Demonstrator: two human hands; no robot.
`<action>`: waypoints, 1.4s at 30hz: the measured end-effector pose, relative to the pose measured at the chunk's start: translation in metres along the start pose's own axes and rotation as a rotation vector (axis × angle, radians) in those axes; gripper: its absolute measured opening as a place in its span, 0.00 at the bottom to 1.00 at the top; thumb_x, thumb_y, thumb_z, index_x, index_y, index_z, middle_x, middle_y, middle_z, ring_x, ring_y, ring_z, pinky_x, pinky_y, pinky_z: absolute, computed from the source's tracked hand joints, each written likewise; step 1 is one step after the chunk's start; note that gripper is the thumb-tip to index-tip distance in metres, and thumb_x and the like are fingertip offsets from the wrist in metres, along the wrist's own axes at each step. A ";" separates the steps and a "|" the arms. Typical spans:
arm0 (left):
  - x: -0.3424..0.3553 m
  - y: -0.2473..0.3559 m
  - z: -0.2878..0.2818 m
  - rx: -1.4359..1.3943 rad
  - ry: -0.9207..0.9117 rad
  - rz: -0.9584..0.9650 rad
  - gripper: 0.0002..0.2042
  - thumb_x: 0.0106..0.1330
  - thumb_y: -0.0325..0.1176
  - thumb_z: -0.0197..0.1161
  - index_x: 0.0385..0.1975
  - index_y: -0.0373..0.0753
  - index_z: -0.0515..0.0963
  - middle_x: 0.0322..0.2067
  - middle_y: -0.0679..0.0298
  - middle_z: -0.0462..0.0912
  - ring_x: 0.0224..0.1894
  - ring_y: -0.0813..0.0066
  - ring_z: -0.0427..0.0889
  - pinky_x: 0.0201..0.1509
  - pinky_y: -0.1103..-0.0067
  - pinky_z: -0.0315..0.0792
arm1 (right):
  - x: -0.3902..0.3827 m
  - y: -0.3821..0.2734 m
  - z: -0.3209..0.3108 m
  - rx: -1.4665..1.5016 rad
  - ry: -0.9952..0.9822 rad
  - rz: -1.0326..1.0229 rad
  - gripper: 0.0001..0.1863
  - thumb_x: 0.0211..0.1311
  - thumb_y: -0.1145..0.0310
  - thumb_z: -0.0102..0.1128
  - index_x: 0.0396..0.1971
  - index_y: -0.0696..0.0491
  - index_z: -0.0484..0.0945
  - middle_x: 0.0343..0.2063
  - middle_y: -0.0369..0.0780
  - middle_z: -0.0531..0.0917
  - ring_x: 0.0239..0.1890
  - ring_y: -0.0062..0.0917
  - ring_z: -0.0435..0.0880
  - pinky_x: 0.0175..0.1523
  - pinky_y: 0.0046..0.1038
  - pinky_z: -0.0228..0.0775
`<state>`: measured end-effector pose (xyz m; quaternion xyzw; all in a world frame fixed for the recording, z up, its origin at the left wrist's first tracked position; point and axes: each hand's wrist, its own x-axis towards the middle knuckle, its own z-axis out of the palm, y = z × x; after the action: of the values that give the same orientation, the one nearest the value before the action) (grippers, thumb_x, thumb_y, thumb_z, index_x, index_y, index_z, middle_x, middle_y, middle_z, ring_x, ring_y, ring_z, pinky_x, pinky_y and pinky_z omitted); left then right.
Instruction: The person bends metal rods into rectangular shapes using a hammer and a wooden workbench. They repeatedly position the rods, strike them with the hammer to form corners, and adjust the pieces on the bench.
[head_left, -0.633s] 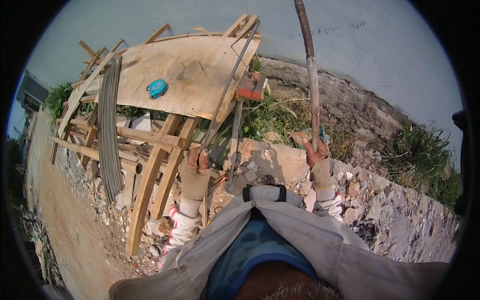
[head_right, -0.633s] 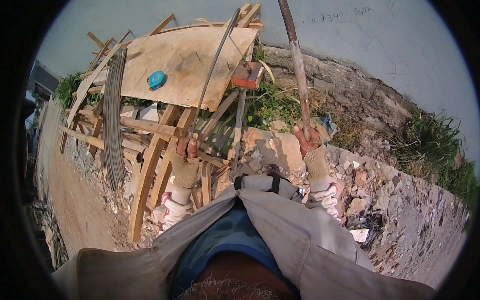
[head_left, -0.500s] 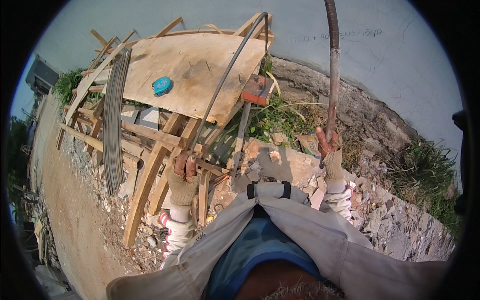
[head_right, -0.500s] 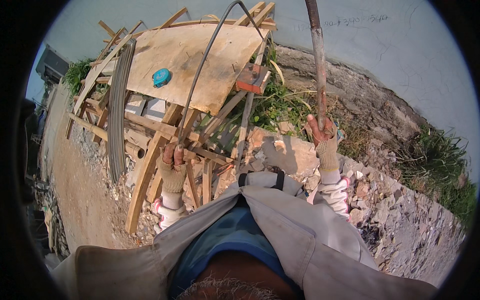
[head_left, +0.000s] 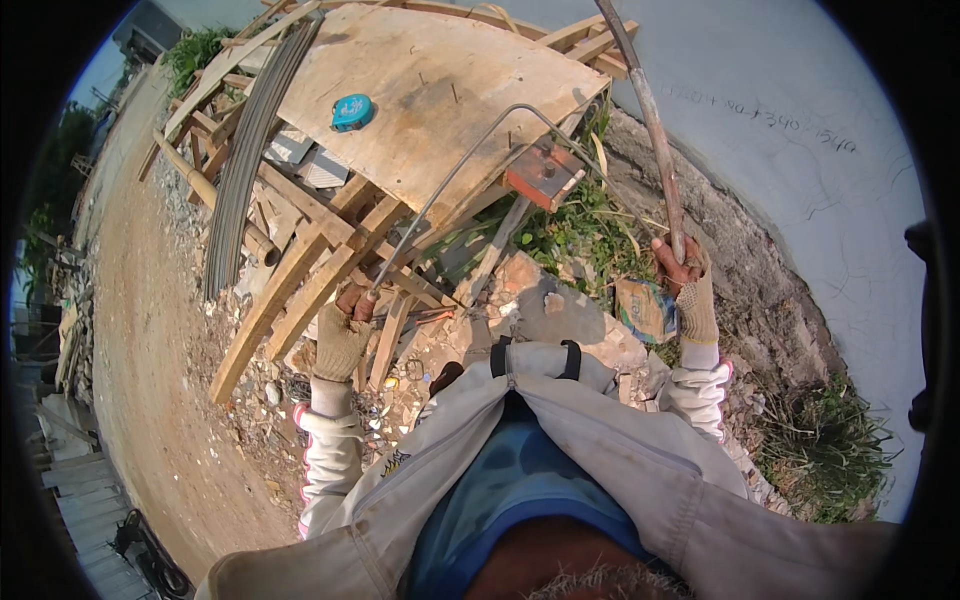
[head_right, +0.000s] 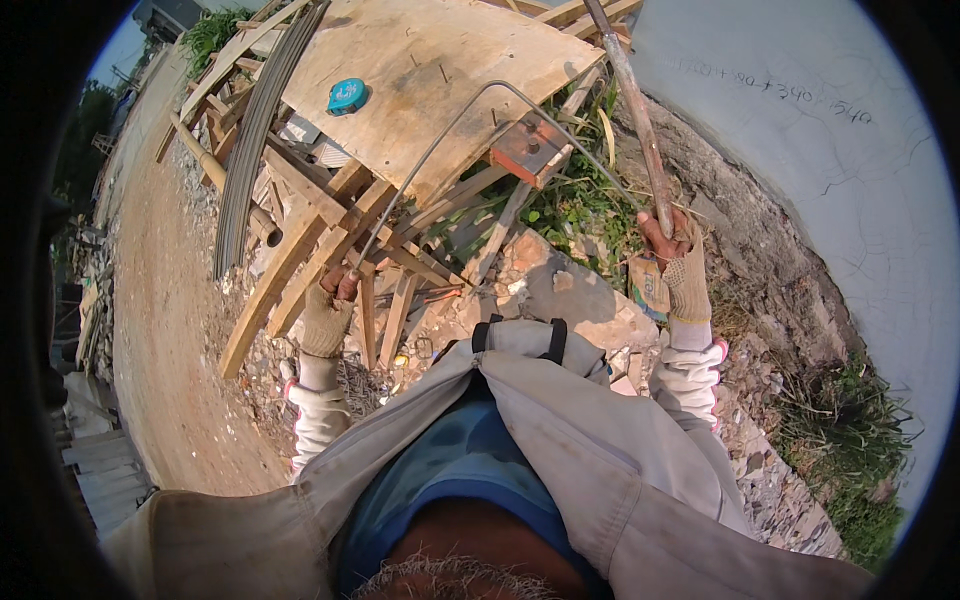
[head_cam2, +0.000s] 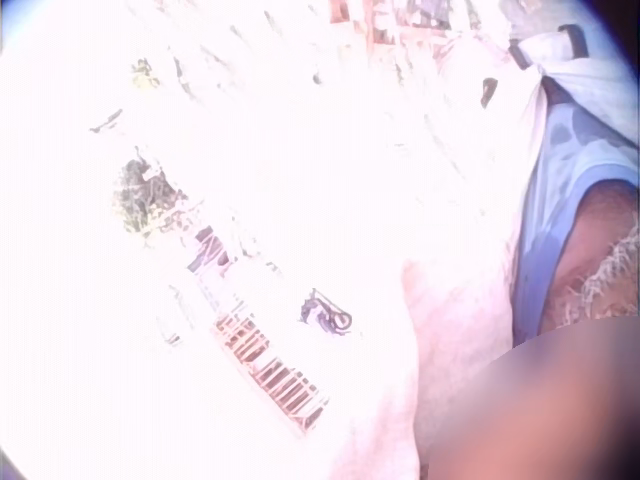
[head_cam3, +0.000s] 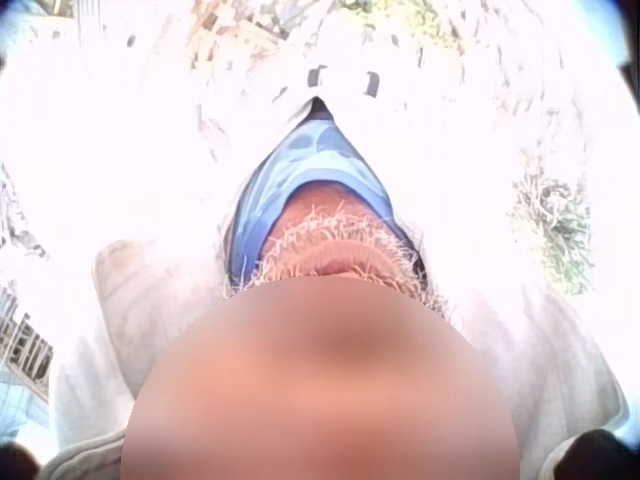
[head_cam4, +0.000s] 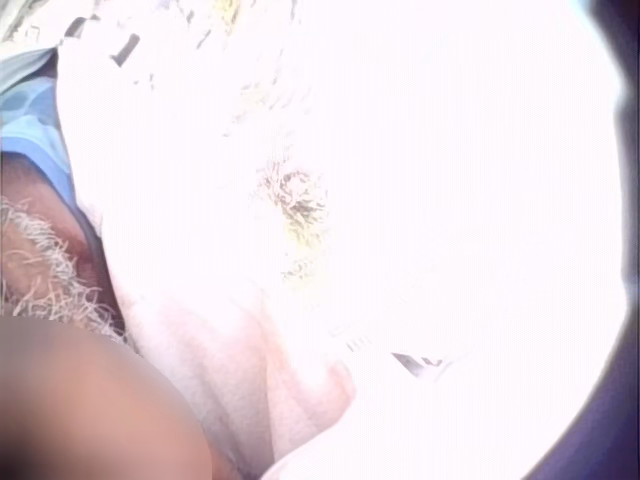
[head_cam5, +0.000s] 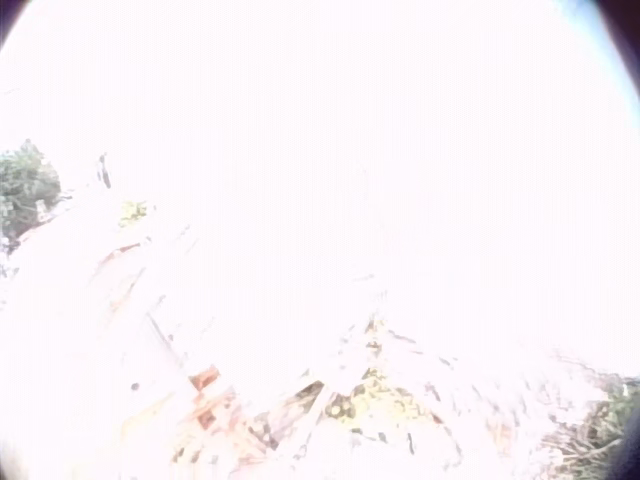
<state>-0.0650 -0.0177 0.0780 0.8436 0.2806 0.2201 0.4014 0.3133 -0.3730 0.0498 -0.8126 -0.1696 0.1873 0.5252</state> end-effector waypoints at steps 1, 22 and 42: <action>-0.001 -0.003 0.004 0.145 0.003 0.002 0.15 0.75 0.40 0.61 0.34 0.33 0.77 0.19 0.58 0.67 0.23 0.73 0.59 0.26 0.72 0.59 | -0.005 0.002 0.000 -0.036 0.062 -0.002 0.17 0.68 0.55 0.67 0.40 0.56 0.78 0.20 0.33 0.77 0.17 0.17 0.72 0.23 0.24 0.64; 0.075 -0.046 -0.020 0.271 -0.162 0.061 0.12 0.72 0.39 0.64 0.36 0.35 0.83 0.23 0.52 0.78 0.25 0.55 0.78 0.31 0.68 0.70 | -0.060 -0.019 0.048 -0.201 0.344 0.049 0.12 0.66 0.65 0.69 0.41 0.59 0.83 0.24 0.30 0.79 0.25 0.16 0.72 0.30 0.24 0.63; 0.103 -0.030 0.009 0.331 0.052 0.324 0.18 0.67 0.46 0.67 0.50 0.42 0.79 0.38 0.52 0.82 0.41 0.49 0.84 0.40 0.63 0.76 | -0.060 -0.033 0.059 -0.068 0.425 0.093 0.13 0.66 0.62 0.70 0.41 0.57 0.82 0.17 0.28 0.72 0.14 0.13 0.65 0.20 0.22 0.52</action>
<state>0.0079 0.0598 0.0640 0.9259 0.1842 0.2545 0.2097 0.2300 -0.3422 0.0655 -0.8580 -0.0234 0.0302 0.5123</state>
